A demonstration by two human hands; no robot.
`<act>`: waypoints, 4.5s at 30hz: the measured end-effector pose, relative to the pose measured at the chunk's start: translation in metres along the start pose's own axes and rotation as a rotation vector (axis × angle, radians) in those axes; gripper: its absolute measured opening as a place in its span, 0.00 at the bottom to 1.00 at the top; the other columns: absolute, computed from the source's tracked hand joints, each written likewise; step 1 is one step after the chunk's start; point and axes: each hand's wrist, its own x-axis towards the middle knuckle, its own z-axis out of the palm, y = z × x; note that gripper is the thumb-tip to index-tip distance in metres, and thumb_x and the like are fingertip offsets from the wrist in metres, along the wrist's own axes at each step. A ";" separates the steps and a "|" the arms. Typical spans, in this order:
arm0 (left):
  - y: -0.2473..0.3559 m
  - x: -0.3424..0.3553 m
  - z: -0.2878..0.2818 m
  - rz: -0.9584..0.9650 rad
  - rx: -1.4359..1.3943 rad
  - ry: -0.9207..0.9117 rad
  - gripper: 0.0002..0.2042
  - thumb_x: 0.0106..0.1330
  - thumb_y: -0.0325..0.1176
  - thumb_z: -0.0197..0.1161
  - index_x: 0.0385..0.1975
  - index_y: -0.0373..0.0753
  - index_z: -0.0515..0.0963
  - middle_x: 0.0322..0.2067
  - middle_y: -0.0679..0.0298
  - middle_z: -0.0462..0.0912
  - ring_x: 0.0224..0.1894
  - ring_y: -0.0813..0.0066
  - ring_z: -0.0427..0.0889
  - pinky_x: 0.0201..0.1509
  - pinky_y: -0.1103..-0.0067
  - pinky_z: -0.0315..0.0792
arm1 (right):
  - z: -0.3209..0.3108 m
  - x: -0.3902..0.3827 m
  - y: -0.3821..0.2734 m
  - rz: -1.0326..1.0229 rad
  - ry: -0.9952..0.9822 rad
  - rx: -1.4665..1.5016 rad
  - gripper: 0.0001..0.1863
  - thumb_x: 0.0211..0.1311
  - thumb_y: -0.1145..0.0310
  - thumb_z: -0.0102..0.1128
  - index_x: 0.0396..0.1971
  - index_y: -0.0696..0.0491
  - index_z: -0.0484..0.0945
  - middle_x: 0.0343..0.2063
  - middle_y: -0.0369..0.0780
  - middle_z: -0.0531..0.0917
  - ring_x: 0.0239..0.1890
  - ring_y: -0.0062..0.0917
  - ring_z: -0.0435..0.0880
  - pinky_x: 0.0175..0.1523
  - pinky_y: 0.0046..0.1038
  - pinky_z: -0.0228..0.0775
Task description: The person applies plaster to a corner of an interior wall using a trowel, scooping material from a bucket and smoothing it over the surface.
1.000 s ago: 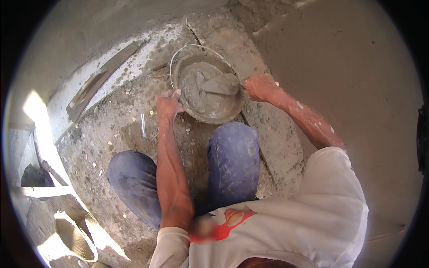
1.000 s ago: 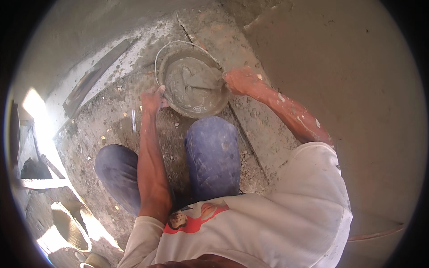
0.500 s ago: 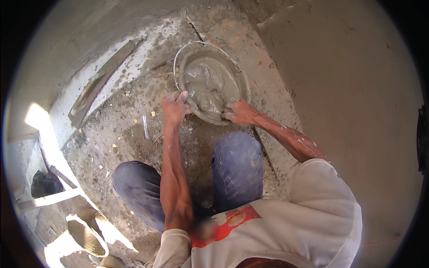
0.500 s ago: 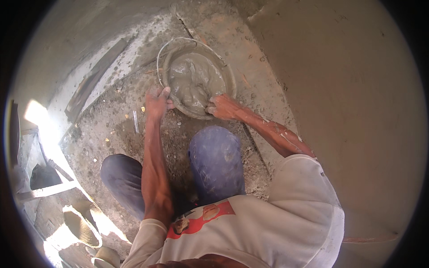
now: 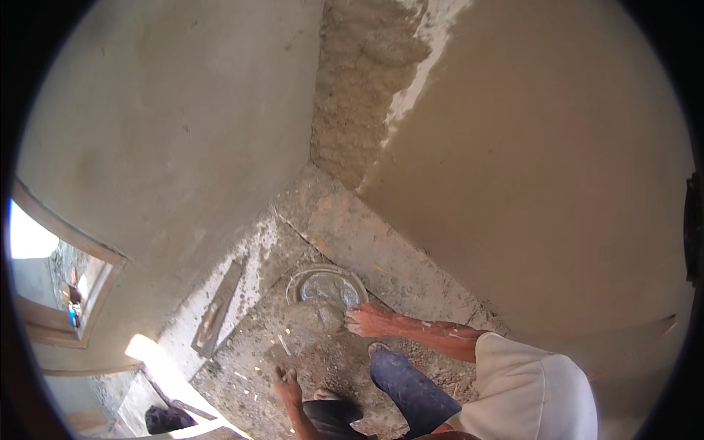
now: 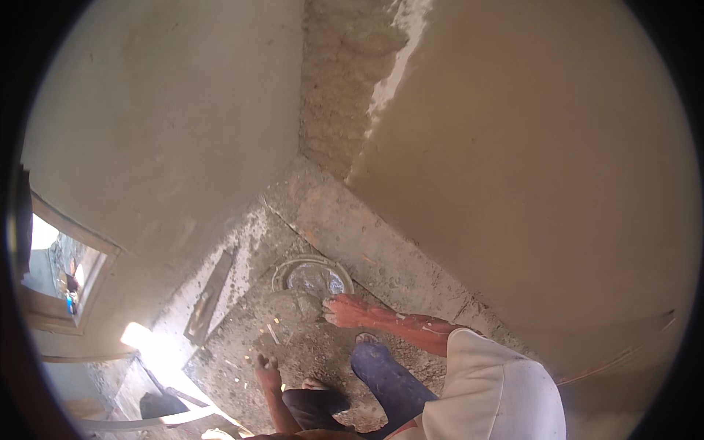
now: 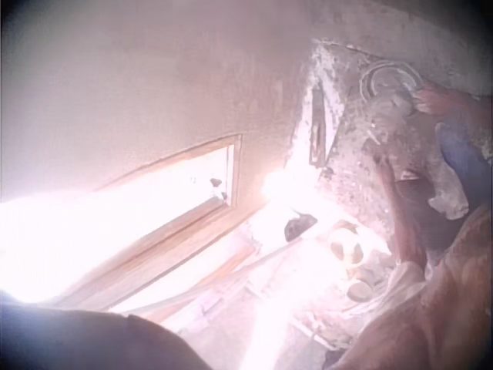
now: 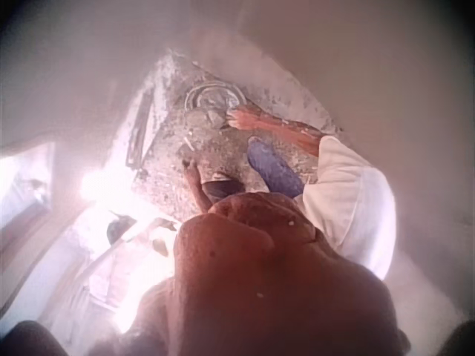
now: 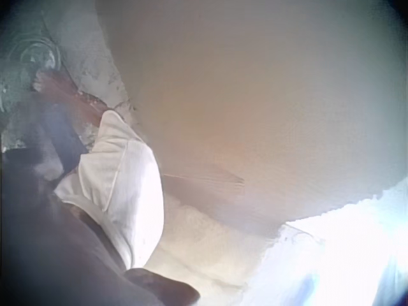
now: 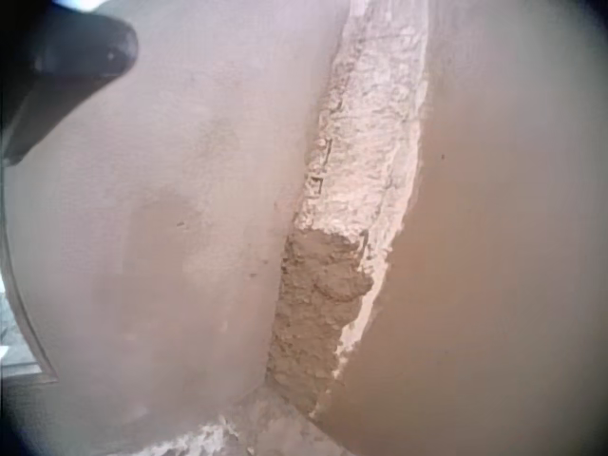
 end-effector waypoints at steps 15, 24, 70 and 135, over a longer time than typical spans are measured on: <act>0.023 -0.249 -0.143 -0.760 -0.053 0.050 0.21 0.72 0.38 0.63 0.59 0.30 0.78 0.35 0.58 0.86 0.33 0.70 0.84 0.29 0.74 0.76 | -0.578 0.115 -0.280 -0.156 -0.260 0.919 0.15 0.78 0.68 0.54 0.49 0.68 0.77 0.21 0.43 0.80 0.13 0.23 0.78 0.10 0.27 0.69; 0.065 -0.314 -0.029 -0.732 -0.166 -0.028 0.20 0.75 0.44 0.60 0.53 0.32 0.81 0.35 0.60 0.86 0.35 0.69 0.85 0.33 0.73 0.77 | -0.588 0.006 -0.055 0.363 0.972 0.735 0.10 0.72 0.66 0.55 0.33 0.57 0.75 0.20 0.35 0.74 0.13 0.18 0.70 0.15 0.25 0.59; 0.051 -0.222 0.082 -0.543 0.548 0.055 0.39 0.66 0.58 0.69 0.67 0.33 0.71 0.62 0.44 0.77 0.64 0.41 0.75 0.68 0.56 0.69 | 0.118 0.096 0.091 0.429 -0.130 0.151 0.28 0.69 0.51 0.62 0.57 0.59 0.78 0.45 0.56 0.87 0.50 0.53 0.86 0.54 0.47 0.79; 0.051 -0.210 0.062 -0.474 0.571 -0.123 0.37 0.65 0.48 0.71 0.70 0.35 0.66 0.67 0.50 0.73 0.68 0.47 0.72 0.69 0.55 0.65 | 0.211 0.082 0.099 0.336 -0.084 0.127 0.27 0.65 0.57 0.70 0.53 0.64 0.81 0.49 0.55 0.87 0.52 0.51 0.86 0.55 0.44 0.79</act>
